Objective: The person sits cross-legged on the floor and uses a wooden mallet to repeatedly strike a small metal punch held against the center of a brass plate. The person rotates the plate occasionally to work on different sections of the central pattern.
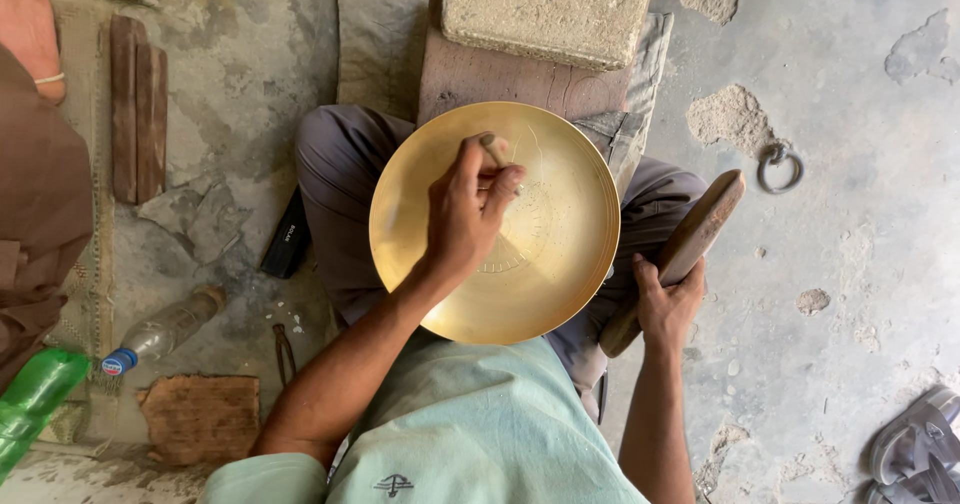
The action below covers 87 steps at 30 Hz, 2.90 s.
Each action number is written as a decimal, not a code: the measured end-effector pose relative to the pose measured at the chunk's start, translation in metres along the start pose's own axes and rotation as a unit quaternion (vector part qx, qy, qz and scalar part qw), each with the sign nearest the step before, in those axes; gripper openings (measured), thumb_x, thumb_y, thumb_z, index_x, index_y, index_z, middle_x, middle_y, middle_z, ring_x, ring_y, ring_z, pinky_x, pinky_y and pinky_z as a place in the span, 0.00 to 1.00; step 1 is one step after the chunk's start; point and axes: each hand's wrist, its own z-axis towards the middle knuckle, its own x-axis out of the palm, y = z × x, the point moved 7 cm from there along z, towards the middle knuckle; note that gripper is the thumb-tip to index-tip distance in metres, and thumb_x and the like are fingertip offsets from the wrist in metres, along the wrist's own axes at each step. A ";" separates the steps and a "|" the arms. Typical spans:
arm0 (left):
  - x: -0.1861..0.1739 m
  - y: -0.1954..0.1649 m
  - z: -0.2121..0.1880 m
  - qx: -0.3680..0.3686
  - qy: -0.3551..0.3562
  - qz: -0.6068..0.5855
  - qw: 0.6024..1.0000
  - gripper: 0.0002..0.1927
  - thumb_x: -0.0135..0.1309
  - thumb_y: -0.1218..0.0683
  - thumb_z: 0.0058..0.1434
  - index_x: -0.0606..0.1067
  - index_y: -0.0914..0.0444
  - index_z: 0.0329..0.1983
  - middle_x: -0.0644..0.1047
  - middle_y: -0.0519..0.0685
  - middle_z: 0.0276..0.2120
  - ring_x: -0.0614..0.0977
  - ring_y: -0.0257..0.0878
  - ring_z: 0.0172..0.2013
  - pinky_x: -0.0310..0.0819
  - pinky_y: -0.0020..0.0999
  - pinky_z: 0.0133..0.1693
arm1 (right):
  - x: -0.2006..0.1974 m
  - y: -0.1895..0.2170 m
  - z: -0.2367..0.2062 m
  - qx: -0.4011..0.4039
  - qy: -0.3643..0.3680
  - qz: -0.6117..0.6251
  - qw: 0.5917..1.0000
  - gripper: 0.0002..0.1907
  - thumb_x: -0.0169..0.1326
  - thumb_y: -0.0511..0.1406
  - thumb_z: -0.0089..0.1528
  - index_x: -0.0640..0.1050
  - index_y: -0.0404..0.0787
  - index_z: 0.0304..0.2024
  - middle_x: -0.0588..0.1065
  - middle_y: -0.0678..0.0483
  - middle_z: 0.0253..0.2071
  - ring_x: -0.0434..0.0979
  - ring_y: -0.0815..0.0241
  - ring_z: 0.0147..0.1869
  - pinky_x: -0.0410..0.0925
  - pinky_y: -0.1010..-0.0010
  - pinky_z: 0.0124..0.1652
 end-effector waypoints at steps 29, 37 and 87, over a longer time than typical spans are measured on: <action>0.008 0.046 -0.017 -0.049 -0.060 0.085 0.993 0.11 0.57 0.57 0.70 0.68 0.68 0.45 0.75 0.47 0.25 0.77 0.40 0.25 0.72 0.38 0.30 | 0.032 0.241 0.030 -0.494 0.133 -0.414 0.753 0.29 0.60 0.29 0.61 0.73 0.43 0.66 0.78 0.50 0.48 0.76 0.55 0.45 0.65 0.60 0.49; 0.012 0.041 -0.033 0.116 -0.071 0.193 0.972 0.04 0.57 0.61 0.59 0.77 0.68 0.37 0.78 0.57 0.32 0.81 0.56 0.34 0.74 0.49 0.37 | 0.052 0.285 0.021 -0.542 0.143 -0.356 0.748 0.29 0.61 0.31 0.57 0.73 0.41 0.62 0.79 0.49 0.46 0.77 0.53 0.46 0.66 0.59 0.49; 0.023 0.018 -0.007 -0.061 -0.001 -0.025 0.998 0.10 0.54 0.55 0.73 0.68 0.66 0.46 0.80 0.52 0.36 0.83 0.40 0.32 0.77 0.32 0.31 | 0.006 0.210 0.045 -0.479 0.071 -0.494 0.723 0.20 0.61 0.30 0.72 0.75 0.46 0.66 0.78 0.56 0.49 0.75 0.61 0.50 0.61 0.66 0.58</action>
